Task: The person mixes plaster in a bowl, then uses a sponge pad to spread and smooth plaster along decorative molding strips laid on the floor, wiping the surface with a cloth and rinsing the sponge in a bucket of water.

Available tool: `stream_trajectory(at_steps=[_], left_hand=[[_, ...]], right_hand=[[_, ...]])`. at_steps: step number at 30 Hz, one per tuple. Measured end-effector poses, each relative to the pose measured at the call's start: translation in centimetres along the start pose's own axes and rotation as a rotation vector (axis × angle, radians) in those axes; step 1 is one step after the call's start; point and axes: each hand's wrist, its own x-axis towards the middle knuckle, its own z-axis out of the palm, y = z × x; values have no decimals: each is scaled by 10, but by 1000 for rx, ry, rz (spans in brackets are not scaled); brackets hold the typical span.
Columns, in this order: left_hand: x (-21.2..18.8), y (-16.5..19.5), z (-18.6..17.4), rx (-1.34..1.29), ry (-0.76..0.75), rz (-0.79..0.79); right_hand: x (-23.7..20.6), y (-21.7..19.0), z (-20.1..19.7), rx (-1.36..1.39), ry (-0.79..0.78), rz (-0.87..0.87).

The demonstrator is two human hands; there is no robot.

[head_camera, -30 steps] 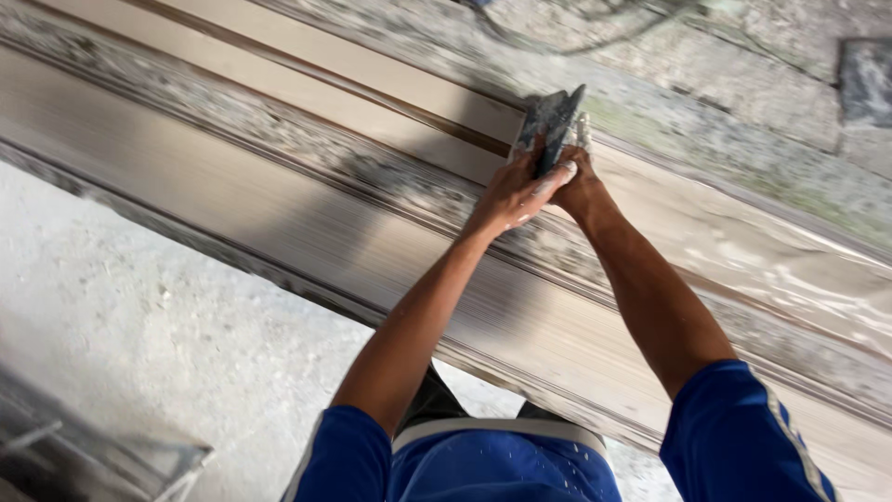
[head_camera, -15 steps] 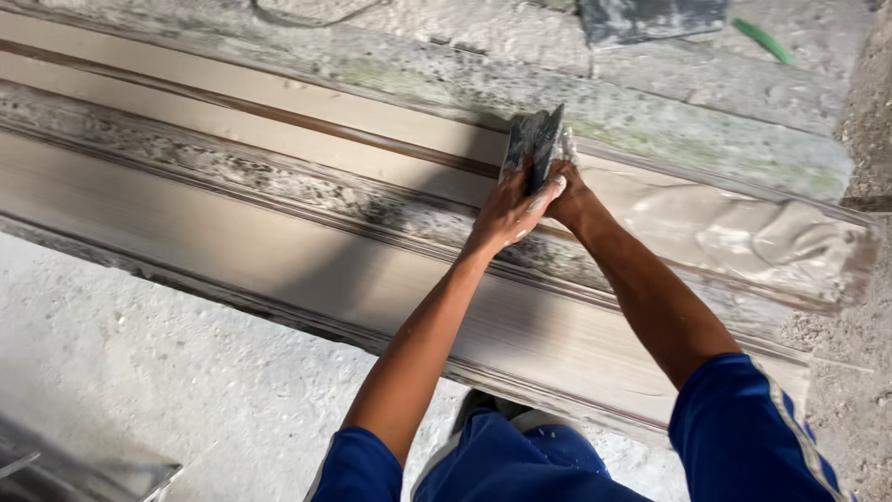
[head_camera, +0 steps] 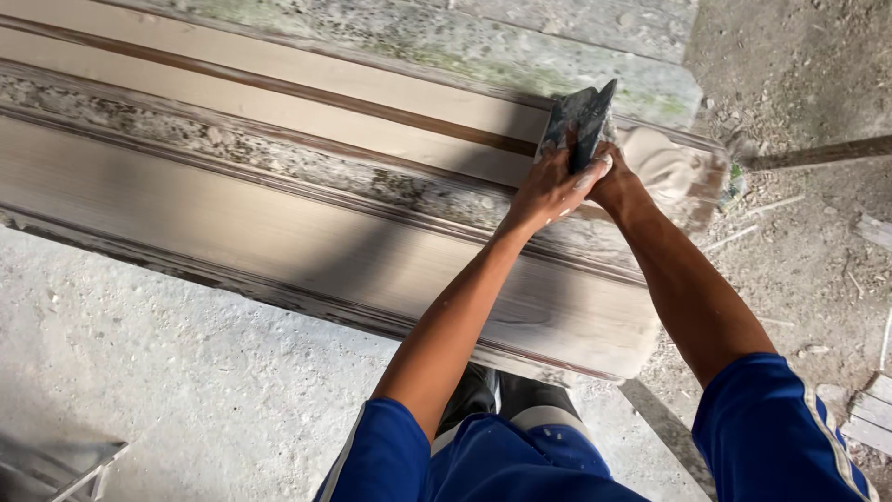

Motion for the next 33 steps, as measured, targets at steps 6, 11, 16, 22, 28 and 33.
stream_trajectory(at_steps=[6, 11, 16, 22, 28, 33], left_hand=[[13, 19, 87, -21, -37, -13], [17, 8, 86, -190, -92, -54], [10, -32, 32, -324, -29, -246], [1, -59, -19, -669, 103, -244], [-39, -48, -54, -734, 303, -130], [-89, -24, -71, -770, 393, -228]], right_hand=[[-51, 61, -29, 45, 17, 24], [-77, 84, -50, 128, 66, 20], [-96, 80, -70, 256, 71, 33], [-67, 80, -51, 270, 17, -22], [-44, 74, 7, 4, -220, -120], [-77, 100, 3, -893, -436, -294]])
